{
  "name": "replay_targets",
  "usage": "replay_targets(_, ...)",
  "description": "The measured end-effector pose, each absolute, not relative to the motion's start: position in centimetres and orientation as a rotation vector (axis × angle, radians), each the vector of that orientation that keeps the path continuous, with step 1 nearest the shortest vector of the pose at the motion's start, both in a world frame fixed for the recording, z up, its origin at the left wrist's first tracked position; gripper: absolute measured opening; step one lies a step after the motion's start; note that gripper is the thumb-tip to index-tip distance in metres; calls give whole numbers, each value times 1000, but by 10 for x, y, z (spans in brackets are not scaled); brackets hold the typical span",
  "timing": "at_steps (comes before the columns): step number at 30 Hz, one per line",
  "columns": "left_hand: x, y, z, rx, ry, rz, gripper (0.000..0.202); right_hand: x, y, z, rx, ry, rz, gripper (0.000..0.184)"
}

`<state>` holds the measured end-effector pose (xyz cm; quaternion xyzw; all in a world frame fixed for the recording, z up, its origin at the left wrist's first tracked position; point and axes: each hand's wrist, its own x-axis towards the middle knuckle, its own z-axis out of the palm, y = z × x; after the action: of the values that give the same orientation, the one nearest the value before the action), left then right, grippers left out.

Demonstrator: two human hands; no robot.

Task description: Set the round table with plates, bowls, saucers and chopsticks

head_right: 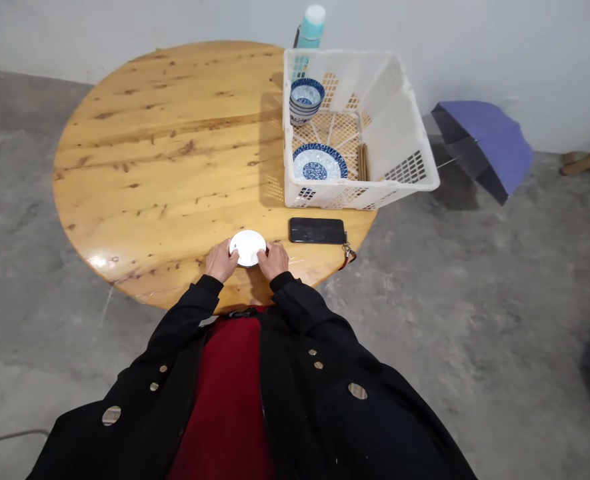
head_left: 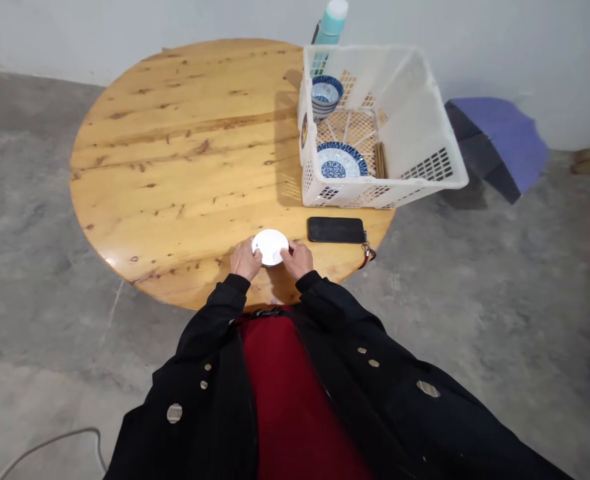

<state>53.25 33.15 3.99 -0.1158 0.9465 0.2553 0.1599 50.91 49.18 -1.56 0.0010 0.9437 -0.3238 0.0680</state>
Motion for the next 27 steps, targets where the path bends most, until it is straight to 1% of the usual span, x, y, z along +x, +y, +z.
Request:
replay_targets(6, 530, 338, 39, -362, 2693, 671, 43, 510, 494, -21, -108, 2844, -927, 32)
replay_targets(15, 532, 343, 33, -450, 2662, 613, 44, 510, 504, -23, -183, 2801, -880, 34)
replay_targets(17, 531, 340, 31, -451, 2663, 650, 43, 510, 505, -23, -159, 2794, -921, 40)
replay_targets(19, 530, 336, 28, -394, 2654, 772, 42, 508, 504, -23, -137, 2776, -1013, 45)
replay_targets(20, 529, 334, 27, -363, 2643, 845, 41, 507, 503, -24, -125, 2745, -1067, 44)
replay_targets(22, 526, 330, 25, -330, 2616, 965, 38, 505, 500, -22, -93, 2643, -1174, 34)
replay_targets(24, 521, 326, 25, -364, 2626, 992, 37, 503, 495, -19, -57, 2556, -1270, 24)
replay_targets(27, 516, 323, 28, -357, 2653, 990, 34, 503, 488, -12, -15, 2594, -1396, 13)
